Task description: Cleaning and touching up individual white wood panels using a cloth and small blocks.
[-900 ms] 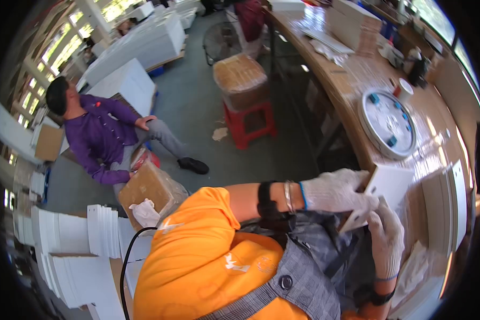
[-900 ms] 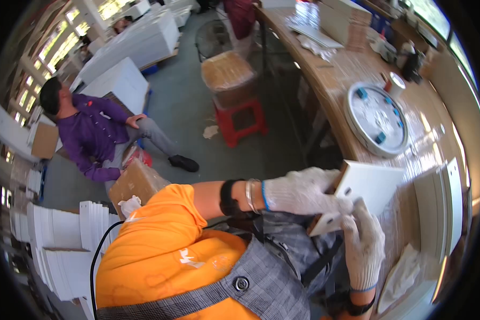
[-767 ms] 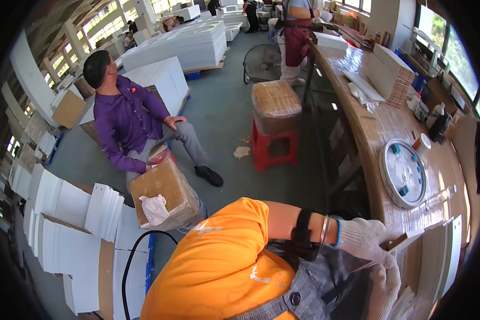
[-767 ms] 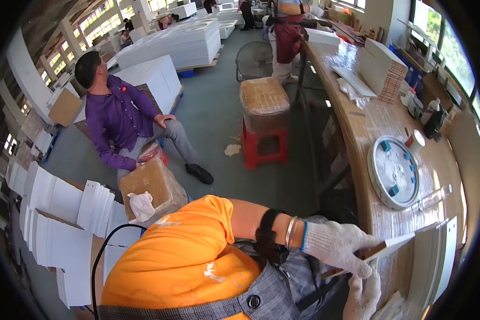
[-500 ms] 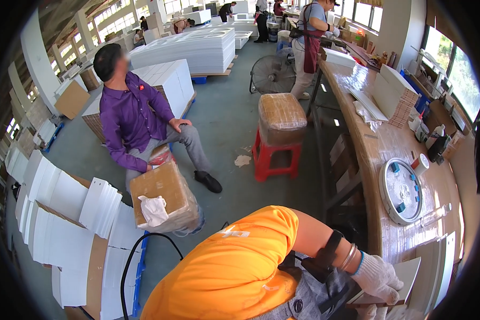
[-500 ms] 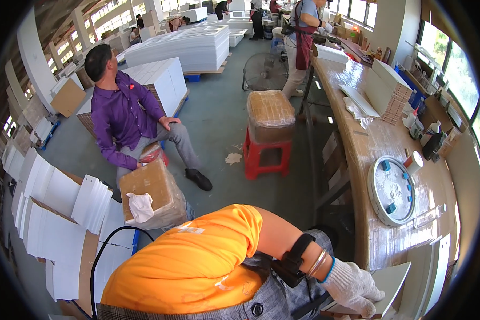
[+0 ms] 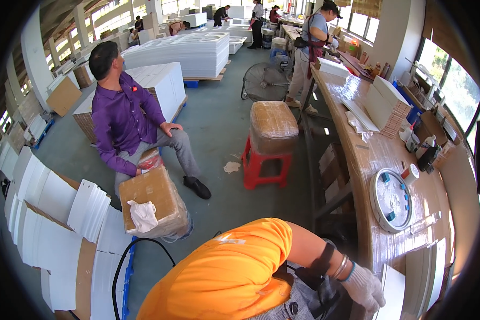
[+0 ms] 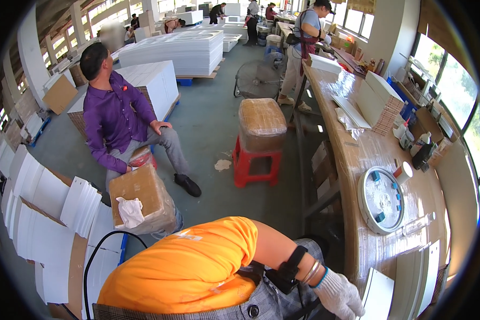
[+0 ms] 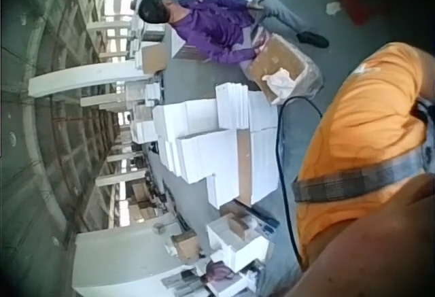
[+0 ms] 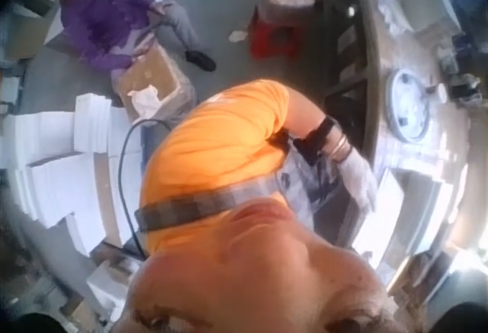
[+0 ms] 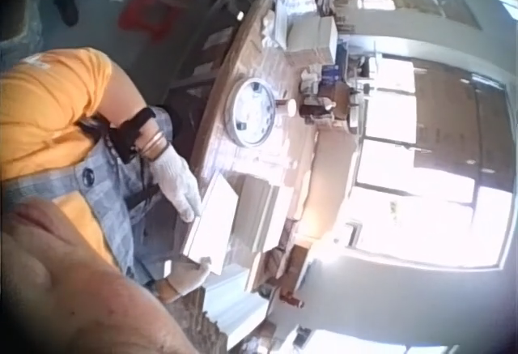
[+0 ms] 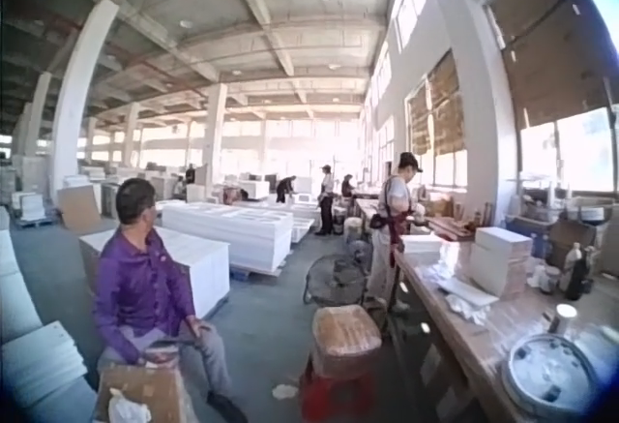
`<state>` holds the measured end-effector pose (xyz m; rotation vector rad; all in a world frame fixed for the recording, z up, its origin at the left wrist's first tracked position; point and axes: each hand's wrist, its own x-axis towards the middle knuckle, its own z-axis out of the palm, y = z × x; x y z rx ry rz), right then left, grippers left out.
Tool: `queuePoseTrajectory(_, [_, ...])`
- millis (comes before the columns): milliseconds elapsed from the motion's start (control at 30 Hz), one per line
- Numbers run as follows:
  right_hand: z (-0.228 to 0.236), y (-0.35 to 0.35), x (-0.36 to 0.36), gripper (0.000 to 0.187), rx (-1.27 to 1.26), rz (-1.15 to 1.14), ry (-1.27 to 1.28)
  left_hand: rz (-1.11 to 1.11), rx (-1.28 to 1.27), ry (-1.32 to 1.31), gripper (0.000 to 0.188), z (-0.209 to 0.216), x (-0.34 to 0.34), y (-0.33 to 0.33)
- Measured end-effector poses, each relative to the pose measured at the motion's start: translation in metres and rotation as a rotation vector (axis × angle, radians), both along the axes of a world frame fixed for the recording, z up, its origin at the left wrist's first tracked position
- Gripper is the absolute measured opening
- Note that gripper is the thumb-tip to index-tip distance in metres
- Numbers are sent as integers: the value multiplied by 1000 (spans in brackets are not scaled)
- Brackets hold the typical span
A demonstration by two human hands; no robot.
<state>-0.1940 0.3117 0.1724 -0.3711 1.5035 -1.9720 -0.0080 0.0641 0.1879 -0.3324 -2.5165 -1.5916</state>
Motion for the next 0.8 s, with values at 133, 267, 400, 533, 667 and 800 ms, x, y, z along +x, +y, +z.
queuePoseTrajectory(133, [-33,17,-38,45,-199,149,-65,94,146,-105,56,2,26,-24])
queuePoseTrajectory(267, [-8,4,-9,34,-326,-188,-91,135,532,-283,46,-30,30,-35])
queuePoseTrajectory(400, [7,19,-13,31,-337,-431,-5,228,693,-425,49,-70,38,-53])
queuePoseTrajectory(533, [15,59,-31,15,-429,-591,8,302,730,-453,54,-96,43,-56])
queuePoseTrajectory(667, [-10,103,-81,11,-496,-678,40,407,842,-474,56,-116,44,-59])
queuePoseTrajectory(800, [-22,126,-128,11,-409,-933,42,450,919,-490,45,-133,51,-63])
